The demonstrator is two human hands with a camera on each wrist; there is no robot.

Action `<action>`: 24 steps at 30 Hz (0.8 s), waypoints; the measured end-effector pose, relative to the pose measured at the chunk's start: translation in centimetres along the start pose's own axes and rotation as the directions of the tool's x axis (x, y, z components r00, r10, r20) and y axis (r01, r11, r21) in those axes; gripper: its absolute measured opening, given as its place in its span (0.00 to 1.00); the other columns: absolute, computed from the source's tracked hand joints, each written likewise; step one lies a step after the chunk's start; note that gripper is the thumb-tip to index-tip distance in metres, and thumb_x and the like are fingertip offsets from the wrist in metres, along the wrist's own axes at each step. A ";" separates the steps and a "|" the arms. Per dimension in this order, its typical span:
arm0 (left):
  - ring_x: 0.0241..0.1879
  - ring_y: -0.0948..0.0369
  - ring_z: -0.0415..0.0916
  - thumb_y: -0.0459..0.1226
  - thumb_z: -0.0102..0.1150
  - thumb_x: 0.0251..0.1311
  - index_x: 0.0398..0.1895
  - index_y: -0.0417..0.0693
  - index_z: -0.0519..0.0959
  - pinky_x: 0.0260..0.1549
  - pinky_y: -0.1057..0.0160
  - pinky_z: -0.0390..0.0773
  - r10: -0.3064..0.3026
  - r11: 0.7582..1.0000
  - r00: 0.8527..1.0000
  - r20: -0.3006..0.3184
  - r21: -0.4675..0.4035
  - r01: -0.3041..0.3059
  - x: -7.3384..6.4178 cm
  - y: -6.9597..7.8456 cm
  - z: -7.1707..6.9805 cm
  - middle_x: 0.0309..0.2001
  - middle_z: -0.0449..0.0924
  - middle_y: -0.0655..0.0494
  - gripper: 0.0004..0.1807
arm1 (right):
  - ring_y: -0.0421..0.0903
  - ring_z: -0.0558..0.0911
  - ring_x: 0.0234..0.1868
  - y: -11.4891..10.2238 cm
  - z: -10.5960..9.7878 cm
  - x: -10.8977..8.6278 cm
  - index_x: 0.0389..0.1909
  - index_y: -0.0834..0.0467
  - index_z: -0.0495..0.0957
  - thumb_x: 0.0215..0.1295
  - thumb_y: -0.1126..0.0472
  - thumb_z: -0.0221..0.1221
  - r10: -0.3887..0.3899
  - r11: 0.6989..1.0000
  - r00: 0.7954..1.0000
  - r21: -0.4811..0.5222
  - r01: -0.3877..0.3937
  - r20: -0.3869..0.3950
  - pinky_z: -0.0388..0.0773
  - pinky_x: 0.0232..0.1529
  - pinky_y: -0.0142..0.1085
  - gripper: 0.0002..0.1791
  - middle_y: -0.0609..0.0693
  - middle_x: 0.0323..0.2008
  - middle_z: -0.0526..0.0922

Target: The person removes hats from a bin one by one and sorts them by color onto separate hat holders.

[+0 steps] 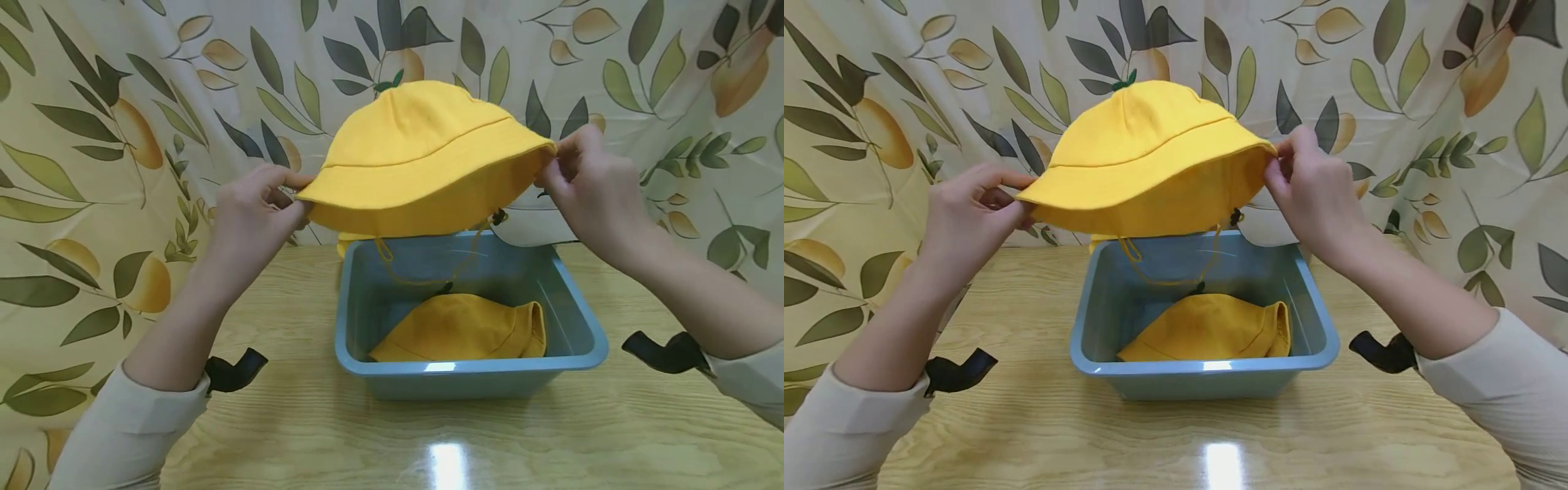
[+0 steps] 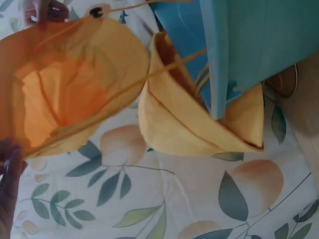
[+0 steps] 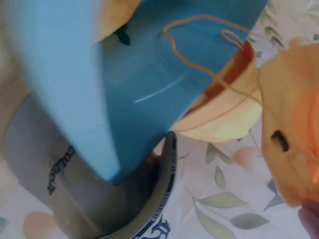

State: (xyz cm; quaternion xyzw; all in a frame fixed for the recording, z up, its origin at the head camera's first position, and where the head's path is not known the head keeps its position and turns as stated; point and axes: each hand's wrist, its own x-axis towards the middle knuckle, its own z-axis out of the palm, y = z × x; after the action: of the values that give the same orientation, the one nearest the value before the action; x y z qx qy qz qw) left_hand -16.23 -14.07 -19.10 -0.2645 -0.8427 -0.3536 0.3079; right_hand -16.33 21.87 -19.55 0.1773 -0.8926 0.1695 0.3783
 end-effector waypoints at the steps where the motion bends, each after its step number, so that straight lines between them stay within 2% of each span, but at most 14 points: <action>1: 0.26 0.67 0.79 0.29 0.60 0.57 0.40 0.37 0.83 0.26 0.79 0.73 -0.029 0.999 0.999 -0.015 -0.030 0.029 0.2 0.0 0.1 0.37 0.82 0.50 0.08 | 0.55 0.77 0.20 0.0 0.1 0.3 0.42 0.71 0.67 0.68 0.64 0.53 0.003 1.000 1.000 0.008 -0.003 -0.017 0.57 0.21 0.15 0.12 0.66 0.31 0.82; 2: 0.27 0.70 0.80 0.29 0.59 0.58 0.40 0.37 0.83 0.27 0.78 0.75 -0.047 0.997 0.998 -0.039 -0.060 0.045 0.4 -0.1 0.2 0.38 0.82 0.50 0.08 | 0.54 0.77 0.21 -0.1 0.2 0.7 0.42 0.71 0.67 0.69 0.63 0.52 0.015 1.000 0.999 0.017 -0.014 -0.034 0.56 0.22 0.15 0.13 0.65 0.31 0.82; 4: 0.30 0.76 0.79 0.32 0.59 0.60 0.40 0.36 0.82 0.29 0.78 0.75 -0.049 0.993 0.993 -0.103 -0.109 0.038 0.7 -0.3 0.4 0.39 0.82 0.50 0.08 | 0.53 0.78 0.25 -0.3 0.3 1.4 0.43 0.70 0.67 0.70 0.60 0.50 0.043 0.998 0.998 0.046 -0.040 -0.051 0.57 0.25 0.16 0.14 0.64 0.32 0.83; 7: 0.29 0.78 0.78 0.31 0.59 0.60 0.38 0.34 0.82 0.29 0.77 0.75 -0.032 0.987 0.977 -0.210 -0.159 -0.002 1.5 -0.4 0.8 0.36 0.82 0.50 0.08 | 0.35 0.77 0.28 -0.8 0.3 2.5 0.44 0.71 0.67 0.72 0.57 0.47 0.079 0.993 0.994 0.089 -0.072 -0.078 0.59 0.28 0.17 0.17 0.62 0.34 0.84; 10: 0.28 0.73 0.78 0.30 0.60 0.59 0.36 0.32 0.82 0.31 0.75 0.76 -0.017 0.973 0.948 -0.319 -0.222 -0.057 2.6 -0.4 0.9 0.33 0.80 0.50 0.07 | 0.18 0.69 0.28 -1.5 0.2 3.9 0.44 0.70 0.68 0.72 0.54 0.45 0.094 0.989 0.990 0.124 -0.081 -0.102 0.62 0.30 0.16 0.20 0.59 0.35 0.85; 11: 0.29 0.72 0.79 0.29 0.61 0.58 0.36 0.32 0.83 0.32 0.74 0.77 -0.009 0.968 0.934 -0.356 -0.239 -0.082 3.0 -0.4 0.9 0.32 0.80 0.49 0.07 | 0.14 0.65 0.28 -1.7 0.2 4.3 0.44 0.70 0.68 0.72 0.53 0.45 0.098 0.987 0.989 0.135 -0.082 -0.112 0.63 0.30 0.16 0.20 0.59 0.35 0.85; 13: 0.29 0.69 0.80 0.28 0.62 0.56 0.35 0.30 0.82 0.35 0.71 0.80 0.018 0.955 0.905 -0.425 -0.260 -0.141 3.8 -0.4 0.8 0.32 0.81 0.47 0.06 | 0.19 0.74 0.32 -2.3 0.4 5.4 0.44 0.69 0.69 0.72 0.53 0.45 0.089 0.987 0.986 0.144 -0.069 -0.138 0.65 0.32 0.15 0.20 0.57 0.36 0.86; 16: 0.31 0.67 0.81 0.26 0.62 0.56 0.34 0.28 0.81 0.39 0.67 0.81 0.074 0.933 0.857 -0.510 -0.268 -0.240 5.0 -0.6 0.3 0.32 0.82 0.47 0.06 | 0.22 0.74 0.30 -3.1 0.9 6.9 0.43 0.65 0.70 0.71 0.53 0.45 0.099 0.984 0.978 0.167 -0.069 -0.181 0.65 0.31 0.17 0.17 0.56 0.36 0.86; 18: 0.29 0.67 0.79 0.25 0.61 0.56 0.33 0.28 0.81 0.36 0.70 0.79 0.129 0.919 0.816 -0.563 -0.241 -0.312 5.8 -1.0 0.2 0.31 0.82 0.48 0.05 | 0.28 0.77 0.30 -3.5 1.6 8.1 0.42 0.61 0.70 0.71 0.53 0.46 0.108 0.981 0.971 0.180 -0.069 -0.215 0.64 0.30 0.19 0.14 0.54 0.35 0.86; 20: 0.27 0.66 0.75 0.24 0.60 0.56 0.32 0.28 0.81 0.32 0.74 0.76 0.188 0.911 0.776 -0.602 -0.189 -0.367 6.4 -1.9 0.1 0.29 0.80 0.51 0.04 | 0.26 0.68 0.24 -3.9 2.5 9.2 0.38 0.55 0.70 0.70 0.53 0.48 0.101 0.978 0.960 0.202 -0.047 -0.262 0.61 0.28 0.21 0.09 0.49 0.28 0.83; 22: 0.26 0.64 0.72 0.24 0.59 0.57 0.31 0.30 0.81 0.30 0.76 0.73 0.244 0.905 0.739 -0.628 -0.126 -0.405 7.0 -3.0 0.1 0.28 0.79 0.49 0.02 | 0.30 0.67 0.22 -4.3 3.6 10.1 0.34 0.51 0.68 0.69 0.54 0.50 0.094 0.977 0.957 0.208 -0.036 -0.276 0.60 0.25 0.22 0.06 0.42 0.22 0.76; 23: 0.25 0.64 0.71 0.24 0.59 0.57 0.30 0.30 0.81 0.28 0.77 0.71 0.266 0.909 0.729 -0.631 -0.089 -0.408 7.3 -3.8 0.2 0.28 0.79 0.49 0.02 | 0.32 0.67 0.21 -4.5 4.2 10.5 0.33 0.50 0.66 0.69 0.55 0.50 0.084 0.977 0.955 0.212 -0.023 -0.283 0.60 0.25 0.23 0.06 0.40 0.21 0.72; 24: 0.26 0.61 0.71 0.24 0.59 0.57 0.30 0.30 0.80 0.29 0.77 0.70 0.282 0.910 0.726 -0.627 -0.066 -0.410 7.4 -4.5 0.3 0.28 0.79 0.47 0.02 | 0.32 0.64 0.20 -4.6 4.8 10.8 0.31 0.48 0.64 0.69 0.55 0.50 0.077 0.976 0.956 0.215 -0.015 -0.283 0.58 0.24 0.24 0.07 0.39 0.20 0.67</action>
State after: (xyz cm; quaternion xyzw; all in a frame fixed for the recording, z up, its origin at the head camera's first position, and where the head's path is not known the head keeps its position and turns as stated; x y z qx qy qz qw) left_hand -24.30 -14.87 -15.98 -0.3200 -0.5951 -0.4380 0.5930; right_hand -24.30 13.68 -13.97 0.1690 -0.8085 0.2960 0.4798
